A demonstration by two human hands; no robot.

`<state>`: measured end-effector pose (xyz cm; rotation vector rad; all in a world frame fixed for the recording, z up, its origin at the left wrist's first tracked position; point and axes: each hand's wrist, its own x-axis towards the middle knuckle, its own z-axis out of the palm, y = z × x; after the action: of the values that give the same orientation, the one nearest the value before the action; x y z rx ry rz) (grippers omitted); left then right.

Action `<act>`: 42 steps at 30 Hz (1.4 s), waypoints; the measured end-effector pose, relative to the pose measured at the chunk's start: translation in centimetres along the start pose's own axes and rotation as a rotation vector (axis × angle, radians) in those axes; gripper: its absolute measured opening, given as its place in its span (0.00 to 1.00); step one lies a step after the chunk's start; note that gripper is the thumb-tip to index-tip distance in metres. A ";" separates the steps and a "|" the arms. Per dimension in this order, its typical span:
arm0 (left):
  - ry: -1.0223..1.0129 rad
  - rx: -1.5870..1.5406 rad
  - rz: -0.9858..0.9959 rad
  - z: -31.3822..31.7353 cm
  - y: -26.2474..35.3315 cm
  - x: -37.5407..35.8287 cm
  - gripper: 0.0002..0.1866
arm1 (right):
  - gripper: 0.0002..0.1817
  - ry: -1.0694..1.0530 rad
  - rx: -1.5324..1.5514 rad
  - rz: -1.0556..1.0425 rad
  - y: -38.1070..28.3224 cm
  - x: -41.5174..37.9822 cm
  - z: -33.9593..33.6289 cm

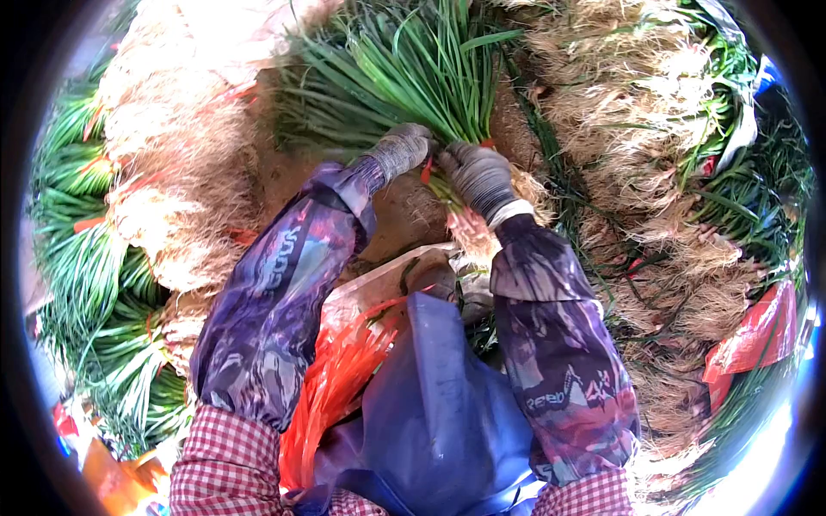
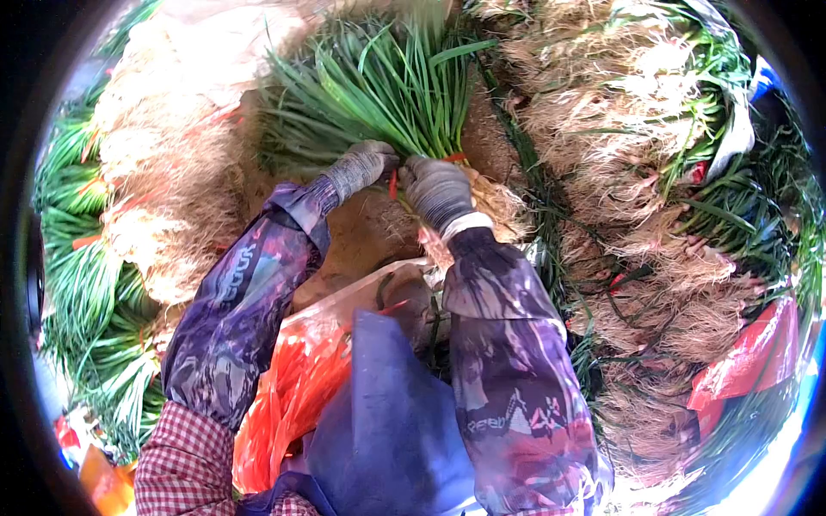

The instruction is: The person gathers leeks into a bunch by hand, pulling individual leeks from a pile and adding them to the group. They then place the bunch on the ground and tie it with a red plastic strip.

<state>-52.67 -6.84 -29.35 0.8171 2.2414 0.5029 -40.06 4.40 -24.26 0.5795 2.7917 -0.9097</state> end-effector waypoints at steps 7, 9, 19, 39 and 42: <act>0.146 0.275 0.178 -1.3 4.0 -5.1 0.10 | 0.12 0.104 0.117 -0.072 0.7 0.1 4.6; 0.213 0.334 0.228 -0.9 4.6 -6.3 0.10 | 0.11 0.161 0.187 -0.067 1.0 -0.1 4.9; 0.250 -0.903 0.166 8.1 1.1 -4.6 0.09 | 0.11 0.181 0.744 0.047 2.3 0.4 2.1; -0.170 0.172 -0.282 2.9 7.2 1.3 0.09 | 0.17 -0.334 -0.205 0.002 -2.3 -2.5 10.5; -0.158 0.562 -0.113 2.8 9.8 -0.8 0.11 | 0.27 -0.383 -0.085 -0.185 1.5 -4.4 11.8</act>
<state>-46.24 0.05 -25.49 0.9539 2.2853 -0.2558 -35.16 -2.88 -33.44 0.1166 2.5454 -0.8260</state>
